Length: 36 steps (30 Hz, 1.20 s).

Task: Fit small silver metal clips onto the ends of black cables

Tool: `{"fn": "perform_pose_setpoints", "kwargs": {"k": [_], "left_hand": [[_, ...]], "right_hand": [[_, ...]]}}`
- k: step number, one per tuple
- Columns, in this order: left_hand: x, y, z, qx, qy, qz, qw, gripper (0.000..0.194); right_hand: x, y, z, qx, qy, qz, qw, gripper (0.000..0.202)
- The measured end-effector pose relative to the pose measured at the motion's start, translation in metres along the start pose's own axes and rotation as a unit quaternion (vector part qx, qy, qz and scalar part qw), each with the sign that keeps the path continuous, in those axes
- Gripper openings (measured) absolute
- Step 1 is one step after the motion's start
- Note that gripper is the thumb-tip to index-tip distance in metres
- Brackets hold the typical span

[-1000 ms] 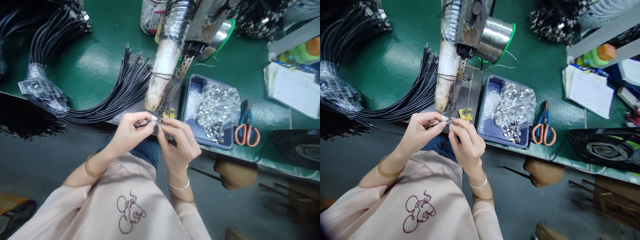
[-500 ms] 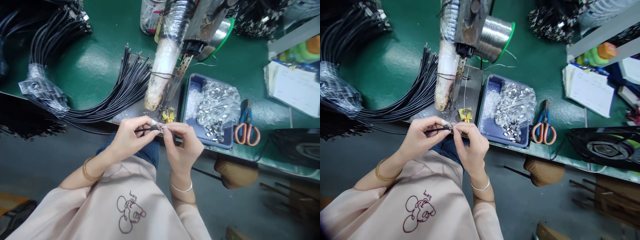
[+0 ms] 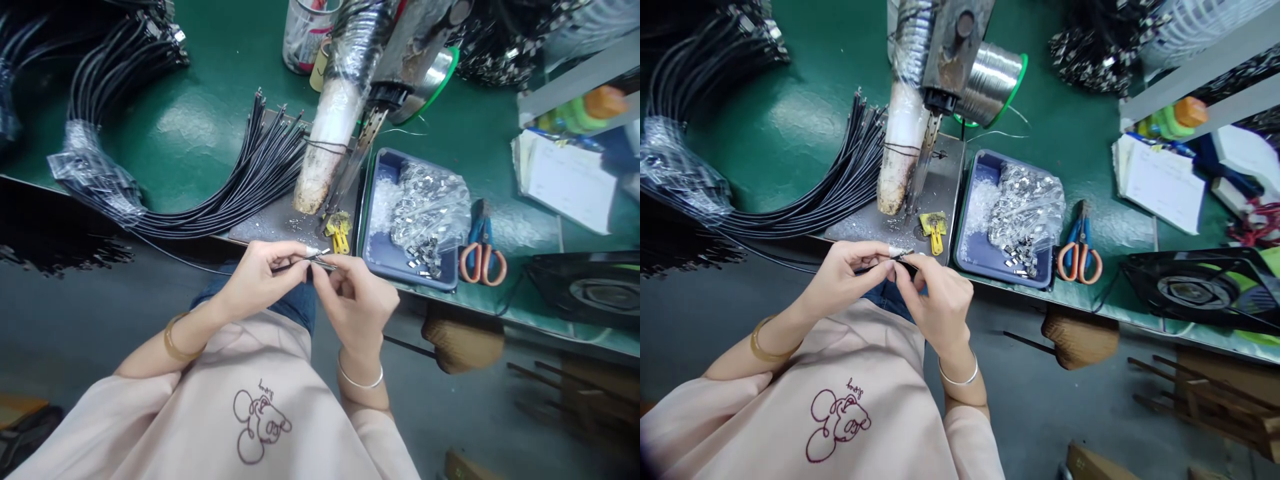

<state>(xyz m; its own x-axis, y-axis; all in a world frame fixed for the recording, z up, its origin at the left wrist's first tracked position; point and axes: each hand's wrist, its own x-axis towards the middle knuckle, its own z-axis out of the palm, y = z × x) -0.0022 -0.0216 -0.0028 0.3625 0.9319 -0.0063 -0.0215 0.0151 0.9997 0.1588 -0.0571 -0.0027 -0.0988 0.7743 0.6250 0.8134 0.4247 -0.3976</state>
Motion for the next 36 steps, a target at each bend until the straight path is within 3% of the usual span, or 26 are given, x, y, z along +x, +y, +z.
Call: {"fn": "perform_pose_setpoints", "kwargs": {"k": [3, 7, 10, 12, 14, 17, 19, 21, 25, 29, 33, 36], "left_hand": [[-0.003, -0.005, 0.001, 0.043, 0.027, 0.031, 0.998, 0.015], [-0.005, -0.009, -0.002, -0.015, -0.027, 0.012, 0.999, 0.014], [-0.007, -0.008, -0.005, -0.067, -0.035, -0.018, 0.997, 0.011], [-0.007, -0.004, -0.006, -0.092, -0.045, -0.033, 0.994, 0.010], [-0.006, 0.001, -0.006, -0.095, -0.079, -0.026, 0.992, 0.008], [-0.004, 0.009, -0.009, -0.065, -0.175, 0.009, 0.982, 0.009], [-0.002, 0.012, -0.011, -0.051, -0.235, 0.012, 0.971, 0.011], [0.000, 0.012, -0.014, -0.052, -0.257, -0.005, 0.965, 0.012], [0.003, 0.005, -0.015, -0.097, -0.189, -0.044, 0.976, 0.011], [0.005, -0.003, -0.011, -0.123, -0.096, -0.059, 0.986, 0.009], [0.007, -0.006, -0.004, -0.102, -0.038, -0.069, 0.992, 0.008], [0.006, -0.006, 0.002, -0.067, 0.013, -0.051, 0.996, 0.012]], "right_hand": [[0.002, -0.005, 0.002, -0.019, -0.015, 0.000, 1.000, 0.011], [-0.004, -0.005, -0.009, 0.044, -0.046, 0.065, 0.996, 0.013], [-0.004, 0.008, -0.026, 0.051, 0.037, 0.153, 0.986, 0.014], [0.001, 0.027, -0.035, -0.004, 0.070, 0.201, 0.977, 0.016], [0.010, 0.050, -0.040, -0.069, 0.005, 0.224, 0.972, 0.017], [0.022, 0.082, -0.039, -0.126, -0.079, 0.239, 0.960, 0.019], [0.028, 0.094, -0.037, -0.131, -0.115, 0.254, 0.952, 0.017], [0.031, 0.097, -0.036, -0.126, -0.146, 0.262, 0.946, 0.015], [0.029, 0.088, -0.041, -0.119, -0.158, 0.259, 0.945, 0.017], [0.021, 0.078, -0.048, -0.117, -0.086, 0.262, 0.954, 0.019], [0.016, 0.071, -0.048, -0.113, -0.037, 0.267, 0.956, 0.016], [0.013, 0.059, -0.043, -0.051, 0.052, 0.274, 0.959, 0.012]]}}
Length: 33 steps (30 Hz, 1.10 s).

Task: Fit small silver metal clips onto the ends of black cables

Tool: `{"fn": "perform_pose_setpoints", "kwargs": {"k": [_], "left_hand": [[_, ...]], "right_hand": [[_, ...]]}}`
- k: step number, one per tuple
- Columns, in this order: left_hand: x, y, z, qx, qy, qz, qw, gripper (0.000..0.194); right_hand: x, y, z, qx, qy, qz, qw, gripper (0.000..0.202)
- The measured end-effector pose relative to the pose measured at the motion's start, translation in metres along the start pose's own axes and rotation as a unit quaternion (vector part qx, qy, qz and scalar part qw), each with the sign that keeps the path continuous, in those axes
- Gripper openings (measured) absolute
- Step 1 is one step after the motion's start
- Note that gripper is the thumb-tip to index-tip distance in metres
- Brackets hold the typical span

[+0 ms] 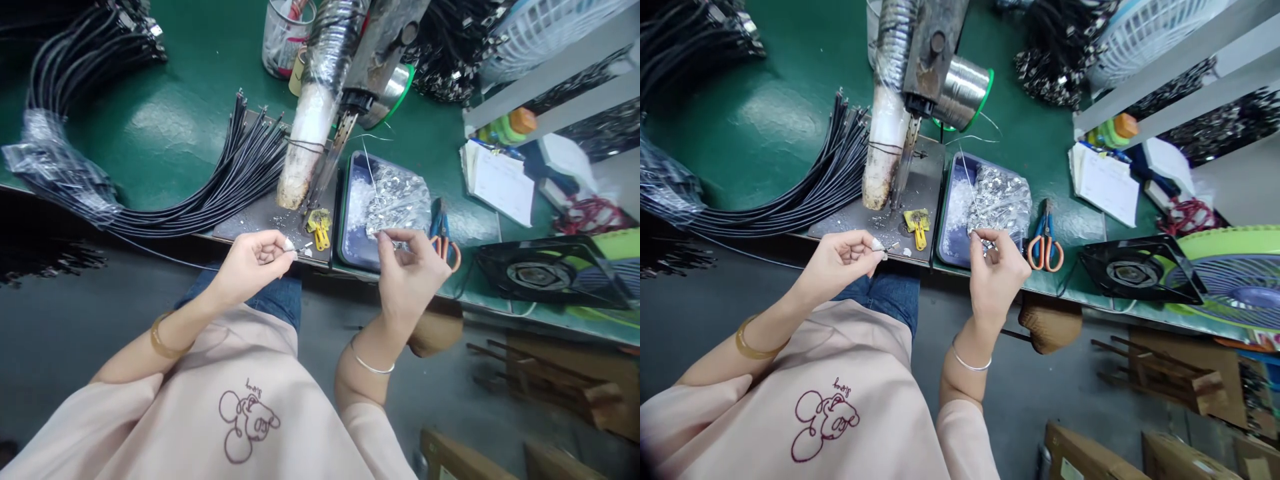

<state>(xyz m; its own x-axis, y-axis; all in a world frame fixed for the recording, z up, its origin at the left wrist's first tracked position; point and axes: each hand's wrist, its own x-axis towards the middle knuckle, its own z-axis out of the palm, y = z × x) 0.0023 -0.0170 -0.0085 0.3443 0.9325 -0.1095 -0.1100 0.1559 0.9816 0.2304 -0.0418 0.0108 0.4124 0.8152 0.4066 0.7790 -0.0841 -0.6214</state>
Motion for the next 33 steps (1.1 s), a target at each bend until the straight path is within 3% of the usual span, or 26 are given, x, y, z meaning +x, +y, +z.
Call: {"fn": "perform_pose_setpoints", "kwargs": {"k": [3, 7, 9, 14, 22, 33], "left_hand": [[-0.002, 0.000, 0.005, 0.049, 0.043, 0.037, 0.997, 0.015], [-0.004, 0.001, 0.010, 0.094, 0.066, 0.074, 0.991, 0.018], [-0.005, 0.001, 0.011, 0.110, 0.067, 0.085, 0.988, 0.018], [-0.006, 0.002, 0.011, 0.145, 0.070, 0.113, 0.980, 0.021], [-0.004, 0.000, 0.011, 0.169, 0.071, 0.134, 0.974, 0.021], [-0.003, -0.002, 0.011, 0.167, 0.062, 0.152, 0.972, 0.023]], "right_hand": [[-0.014, -0.015, 0.005, 0.147, 0.028, 0.006, 0.989, 0.008], [-0.036, -0.036, 0.015, 0.247, -0.097, 0.008, 0.964, 0.006], [-0.044, -0.043, 0.022, 0.248, -0.124, 0.014, 0.961, 0.009], [-0.051, -0.047, 0.033, 0.233, -0.111, 0.024, 0.966, 0.010], [-0.050, -0.044, 0.033, 0.234, -0.137, 0.028, 0.962, 0.012], [-0.050, -0.046, 0.033, 0.233, -0.118, 0.024, 0.965, 0.013]]}}
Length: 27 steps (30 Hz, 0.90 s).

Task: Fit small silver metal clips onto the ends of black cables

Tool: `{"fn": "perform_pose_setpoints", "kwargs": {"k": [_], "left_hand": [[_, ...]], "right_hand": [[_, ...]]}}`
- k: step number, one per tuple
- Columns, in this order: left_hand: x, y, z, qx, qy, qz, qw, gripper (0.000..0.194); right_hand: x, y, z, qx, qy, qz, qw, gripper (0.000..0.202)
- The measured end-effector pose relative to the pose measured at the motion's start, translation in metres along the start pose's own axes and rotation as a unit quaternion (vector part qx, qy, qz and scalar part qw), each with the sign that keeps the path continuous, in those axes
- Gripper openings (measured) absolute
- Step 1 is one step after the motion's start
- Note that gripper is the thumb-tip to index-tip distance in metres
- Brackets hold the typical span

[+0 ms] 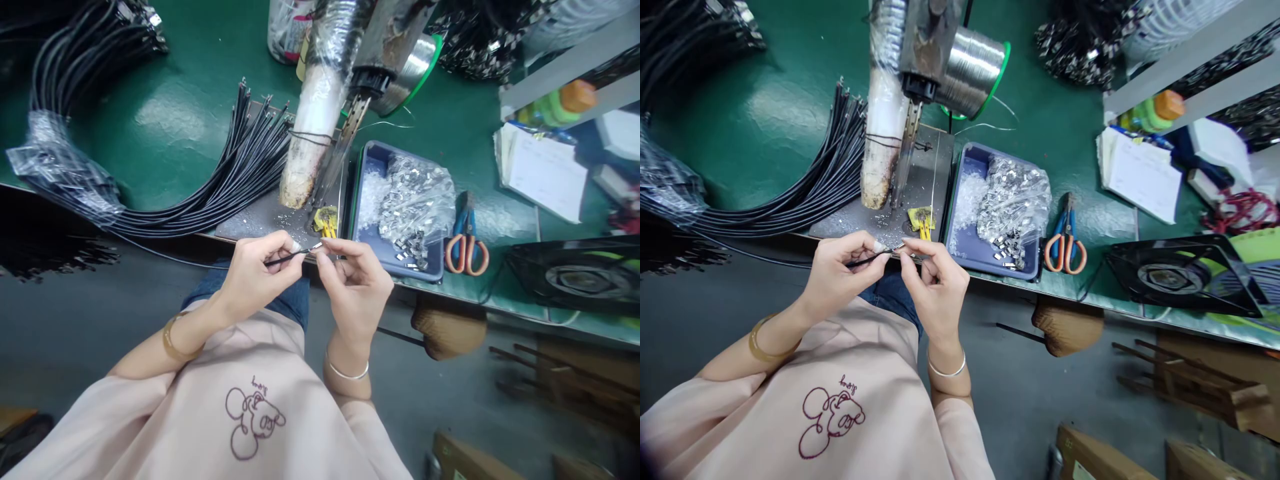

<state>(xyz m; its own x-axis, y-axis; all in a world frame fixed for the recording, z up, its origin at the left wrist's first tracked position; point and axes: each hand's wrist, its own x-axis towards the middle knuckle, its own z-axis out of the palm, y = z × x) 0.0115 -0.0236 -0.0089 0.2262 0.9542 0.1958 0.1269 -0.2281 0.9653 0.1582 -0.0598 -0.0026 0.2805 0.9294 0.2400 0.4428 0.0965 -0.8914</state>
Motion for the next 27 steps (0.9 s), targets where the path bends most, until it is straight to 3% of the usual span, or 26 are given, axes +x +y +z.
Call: {"fn": "perform_pose_setpoints", "kwargs": {"k": [27], "left_hand": [[-0.0038, 0.0030, -0.0019, 0.044, 0.022, 0.042, 0.998, 0.022]], "right_hand": [[-0.0040, -0.0048, 0.0001, -0.063, 0.013, -0.033, 0.997, 0.012]]}}
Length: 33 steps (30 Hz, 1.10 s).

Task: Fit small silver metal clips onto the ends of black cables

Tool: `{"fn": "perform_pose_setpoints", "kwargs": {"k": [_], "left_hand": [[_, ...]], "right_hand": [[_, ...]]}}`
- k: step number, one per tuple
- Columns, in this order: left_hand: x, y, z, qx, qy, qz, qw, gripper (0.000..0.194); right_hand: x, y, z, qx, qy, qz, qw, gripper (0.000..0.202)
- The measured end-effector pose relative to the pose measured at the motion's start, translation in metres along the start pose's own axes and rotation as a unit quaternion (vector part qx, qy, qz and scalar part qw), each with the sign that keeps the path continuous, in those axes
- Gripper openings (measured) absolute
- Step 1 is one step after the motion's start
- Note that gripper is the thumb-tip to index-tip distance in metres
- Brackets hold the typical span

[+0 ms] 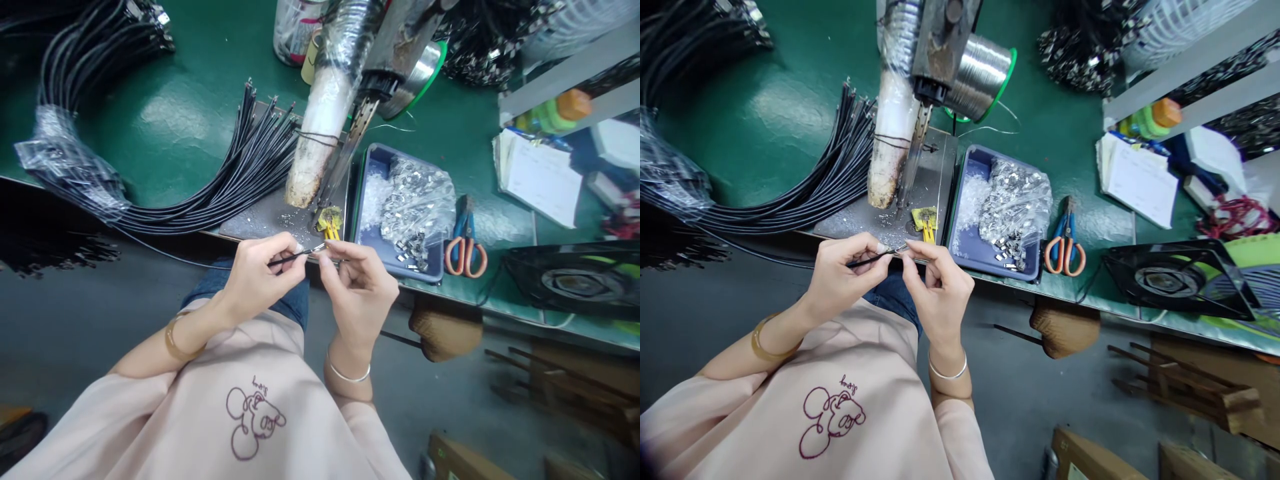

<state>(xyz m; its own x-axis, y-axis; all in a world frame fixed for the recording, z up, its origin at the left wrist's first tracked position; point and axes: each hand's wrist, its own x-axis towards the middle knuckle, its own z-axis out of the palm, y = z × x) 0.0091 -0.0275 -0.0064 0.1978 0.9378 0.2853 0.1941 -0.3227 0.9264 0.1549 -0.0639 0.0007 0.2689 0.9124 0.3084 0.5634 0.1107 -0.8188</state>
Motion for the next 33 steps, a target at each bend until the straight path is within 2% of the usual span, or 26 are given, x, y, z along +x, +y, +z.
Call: {"fn": "perform_pose_setpoints", "kwargs": {"k": [3, 7, 13, 19, 33], "left_hand": [[-0.001, -0.001, 0.000, 0.027, -0.002, 0.024, 0.999, 0.020], [-0.002, -0.003, -0.001, 0.056, -0.001, 0.058, 0.997, 0.020], [-0.002, -0.005, -0.001, 0.067, 0.000, 0.082, 0.994, 0.020], [0.000, -0.006, -0.003, 0.082, -0.002, 0.115, 0.990, 0.021], [-0.002, -0.012, -0.005, 0.093, -0.007, 0.153, 0.984, 0.018]], "right_hand": [[-0.001, 0.001, 0.000, -0.020, 0.008, -0.013, 1.000, 0.011], [-0.001, 0.002, -0.002, -0.039, -0.010, -0.033, 0.999, 0.012], [0.001, 0.002, -0.004, -0.036, -0.017, -0.045, 0.998, 0.012], [0.004, -0.001, -0.008, -0.047, -0.051, -0.041, 0.997, 0.014], [0.007, 0.003, -0.010, -0.024, -0.091, -0.060, 0.994, 0.018]]}}
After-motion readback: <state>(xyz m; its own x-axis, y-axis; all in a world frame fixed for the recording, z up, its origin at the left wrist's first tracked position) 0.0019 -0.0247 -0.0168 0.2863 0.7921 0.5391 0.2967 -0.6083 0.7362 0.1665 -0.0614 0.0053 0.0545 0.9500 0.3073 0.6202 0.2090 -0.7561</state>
